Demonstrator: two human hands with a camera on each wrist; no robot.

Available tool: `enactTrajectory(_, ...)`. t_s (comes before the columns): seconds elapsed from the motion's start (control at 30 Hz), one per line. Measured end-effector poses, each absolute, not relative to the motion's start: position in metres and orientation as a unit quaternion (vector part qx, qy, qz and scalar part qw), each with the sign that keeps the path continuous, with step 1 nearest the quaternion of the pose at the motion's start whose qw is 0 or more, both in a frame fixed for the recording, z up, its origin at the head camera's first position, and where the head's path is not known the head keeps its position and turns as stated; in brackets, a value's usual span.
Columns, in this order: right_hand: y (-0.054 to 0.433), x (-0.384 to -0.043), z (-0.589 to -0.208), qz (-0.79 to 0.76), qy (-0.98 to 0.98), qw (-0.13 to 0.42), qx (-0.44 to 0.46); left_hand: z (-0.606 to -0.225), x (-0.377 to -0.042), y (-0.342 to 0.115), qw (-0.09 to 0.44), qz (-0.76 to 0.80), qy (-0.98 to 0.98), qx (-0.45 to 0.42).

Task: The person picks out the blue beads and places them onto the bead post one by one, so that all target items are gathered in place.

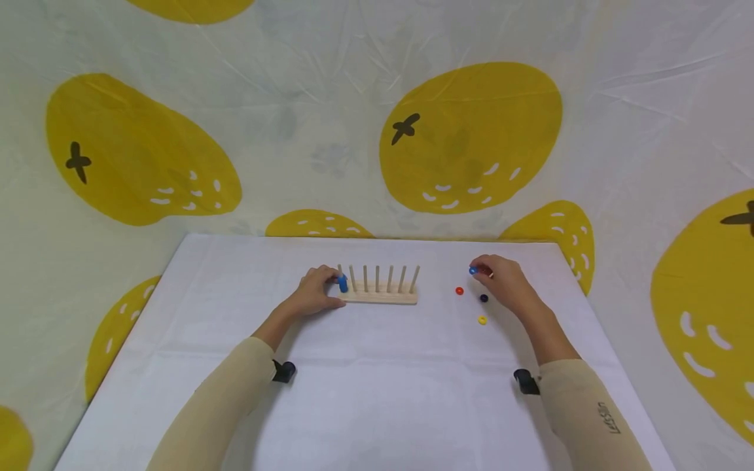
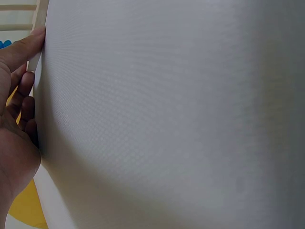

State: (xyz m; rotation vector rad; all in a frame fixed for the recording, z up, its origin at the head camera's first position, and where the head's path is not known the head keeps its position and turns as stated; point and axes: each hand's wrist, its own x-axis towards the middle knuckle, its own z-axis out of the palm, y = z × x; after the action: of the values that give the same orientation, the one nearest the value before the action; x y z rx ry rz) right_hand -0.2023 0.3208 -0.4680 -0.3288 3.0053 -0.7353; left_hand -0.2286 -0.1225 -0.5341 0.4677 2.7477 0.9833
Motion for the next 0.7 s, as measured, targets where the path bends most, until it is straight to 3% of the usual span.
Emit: enactTrajectory(0.7,0.244,-0.214,-0.427,-0.274,0.937,-0.052,-0.210,-0.536,-0.230,-0.124,0.091,0.327,0.927,0.161)
